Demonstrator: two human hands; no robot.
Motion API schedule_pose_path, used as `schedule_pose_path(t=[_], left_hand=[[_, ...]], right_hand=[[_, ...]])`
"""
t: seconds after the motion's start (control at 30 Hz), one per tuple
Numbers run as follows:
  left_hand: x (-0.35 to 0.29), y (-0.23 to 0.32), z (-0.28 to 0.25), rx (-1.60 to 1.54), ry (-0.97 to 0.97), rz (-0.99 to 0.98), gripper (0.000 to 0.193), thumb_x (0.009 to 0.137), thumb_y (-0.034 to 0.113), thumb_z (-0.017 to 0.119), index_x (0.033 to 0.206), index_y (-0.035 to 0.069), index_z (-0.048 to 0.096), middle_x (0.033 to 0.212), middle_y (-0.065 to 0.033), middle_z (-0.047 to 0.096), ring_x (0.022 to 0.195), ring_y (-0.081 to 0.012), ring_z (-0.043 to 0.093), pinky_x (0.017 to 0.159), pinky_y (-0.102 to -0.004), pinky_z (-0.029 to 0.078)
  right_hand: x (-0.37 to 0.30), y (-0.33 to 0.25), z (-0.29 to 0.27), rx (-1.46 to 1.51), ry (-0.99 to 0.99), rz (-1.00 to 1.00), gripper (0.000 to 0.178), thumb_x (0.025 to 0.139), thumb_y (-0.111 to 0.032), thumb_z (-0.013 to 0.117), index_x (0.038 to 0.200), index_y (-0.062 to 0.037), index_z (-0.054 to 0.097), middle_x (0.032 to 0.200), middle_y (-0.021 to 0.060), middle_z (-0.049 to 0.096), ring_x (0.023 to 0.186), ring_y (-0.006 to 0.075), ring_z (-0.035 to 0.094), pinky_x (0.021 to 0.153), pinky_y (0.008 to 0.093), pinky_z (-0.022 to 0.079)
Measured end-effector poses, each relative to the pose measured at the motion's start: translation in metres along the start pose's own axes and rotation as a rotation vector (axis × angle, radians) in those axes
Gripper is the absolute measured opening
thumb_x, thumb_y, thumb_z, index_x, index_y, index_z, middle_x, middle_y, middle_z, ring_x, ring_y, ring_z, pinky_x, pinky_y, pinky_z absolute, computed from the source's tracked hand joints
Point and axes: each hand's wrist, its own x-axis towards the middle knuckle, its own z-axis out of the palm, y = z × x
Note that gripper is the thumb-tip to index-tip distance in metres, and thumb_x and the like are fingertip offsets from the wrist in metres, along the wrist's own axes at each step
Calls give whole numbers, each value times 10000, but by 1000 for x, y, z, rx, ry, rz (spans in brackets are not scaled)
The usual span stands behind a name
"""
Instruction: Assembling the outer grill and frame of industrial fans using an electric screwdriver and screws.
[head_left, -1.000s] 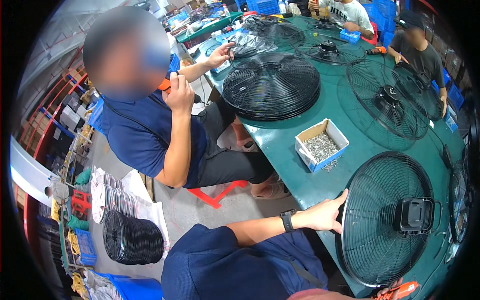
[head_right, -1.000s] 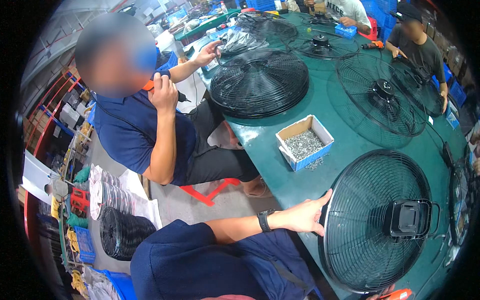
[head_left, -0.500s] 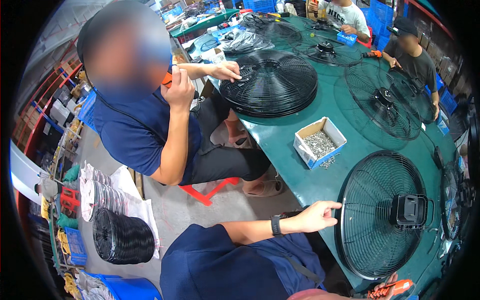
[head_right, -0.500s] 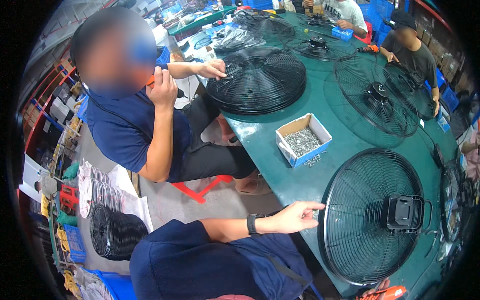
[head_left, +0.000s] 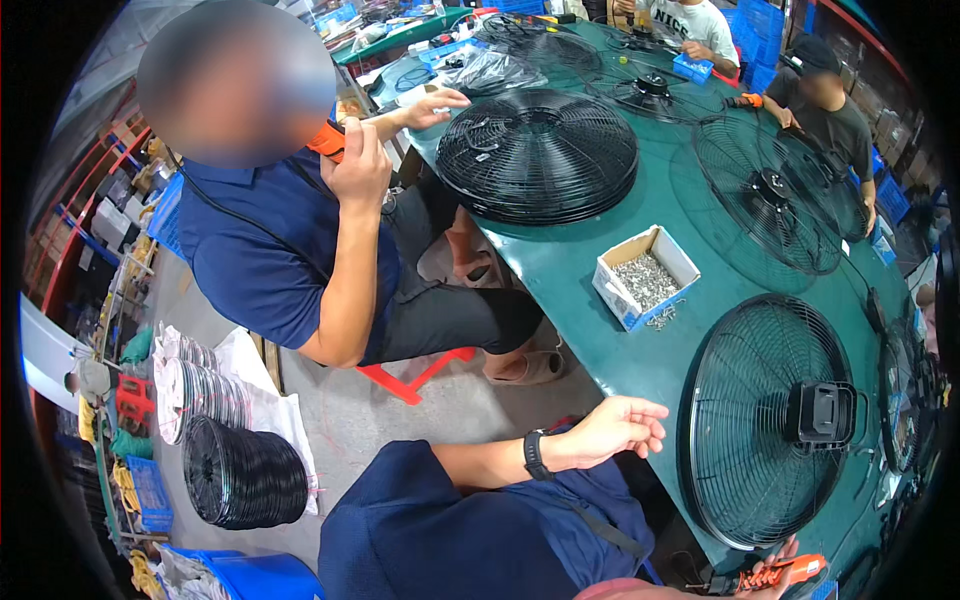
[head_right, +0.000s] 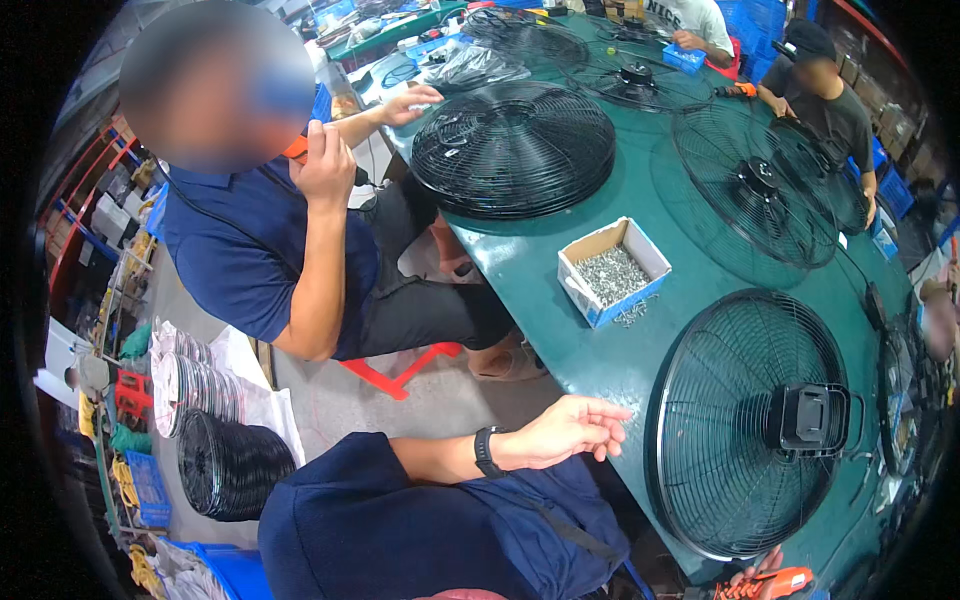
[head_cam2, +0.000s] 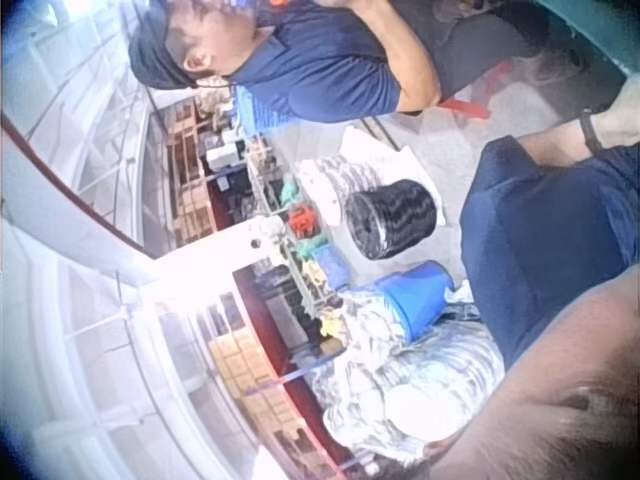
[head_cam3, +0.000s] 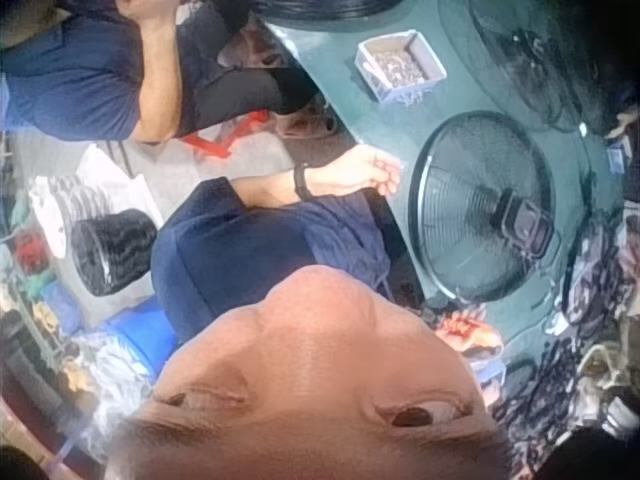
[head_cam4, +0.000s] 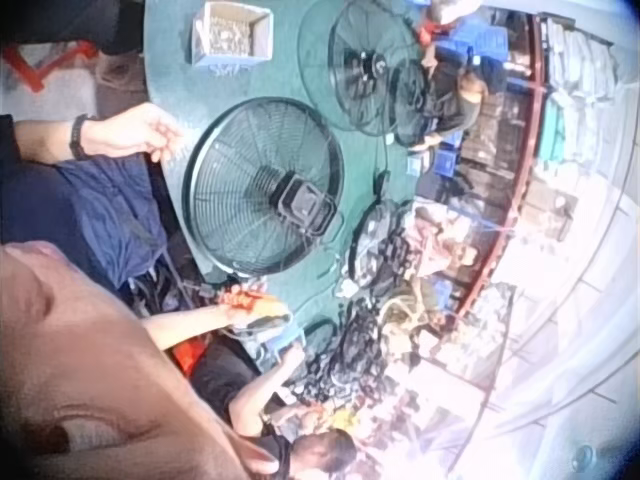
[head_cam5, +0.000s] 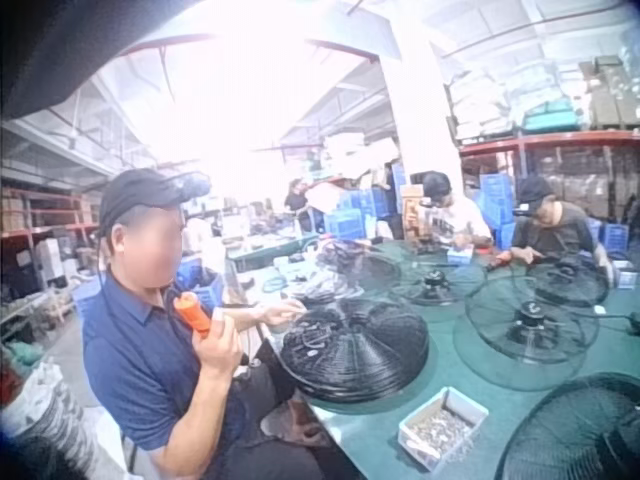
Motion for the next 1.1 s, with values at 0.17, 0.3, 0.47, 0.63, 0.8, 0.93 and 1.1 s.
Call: schedule_pose_path(t=[0.17, 0.3, 0.47, 0.63, 0.8, 0.93, 1.1], left_hand=[[21, -1, 8, 61, -39, -77, 634, 894, -57, 438, 1444, -31, 122, 947, -169, 603, 756, -190, 614, 608, -272, 505], [35, -8, 14, 165, -52, -90, 622, 898, -50, 436, 1442, -28, 136, 923, -167, 609, 726, -187, 612, 582, -273, 502], [49, -11, 17, 330, -29, -46, 586, 898, -35, 404, 1432, -46, 163, 871, -114, 601, 668, -136, 570, 539, -246, 476], [52, -9, 14, 376, -8, -51, 562, 886, -37, 412, 1414, -63, 218, 870, -102, 599, 677, -122, 561, 541, -243, 469], [53, -9, 11, 335, -10, -17, 543, 859, -45, 453, 1378, -84, 300, 873, -87, 593, 682, -113, 555, 558, -227, 463], [59, -8, 11, 342, -29, -25, 528, 845, -54, 468, 1353, -100, 332, 872, -83, 589, 679, -111, 555, 555, -225, 460], [60, -3, 13, 265, 52, 34, 484, 838, -72, 465, 1308, -126, 363, 878, -103, 592, 678, -123, 570, 561, -233, 465]], right_hand=[[-6, 20, 82, -92, 167, -309, 610, 825, -335, 599, 1317, -16, 434, 1264, 102, 536, 743, 172, 581, 597, 296, 487], [-8, 24, 105, -125, 168, -316, 663, 761, -375, 648, 1289, -21, 459, 1047, 71, 579, 674, 150, 527, 554, 288, 444], [-9, 23, 99, -142, 183, -286, 673, 757, -376, 649, 1300, -29, 454, 1042, 66, 596, 679, 157, 537, 547, 296, 461], [-7, 15, 42, -121, 184, -218, 584, 793, -390, 628, 1304, -145, 487, 1006, 28, 619, 733, 168, 560, 586, 356, 491], [9, -5, -24, -8, -156, 165, 472, 833, -423, 606, 1285, -388, 474, 1149, 19, 606, 950, 229, 570, 779, 594, 441], [4, 10, -12, -54, 0, -58, 484, 821, -419, 615, 1280, -344, 482, 1157, 48, 600, 956, 239, 579, 787, 568, 453], [0, 18, 35, -51, 1, -167, 502, 806, -413, 627, 1274, -289, 494, 1166, 84, 592, 965, 251, 590, 798, 534, 469]])
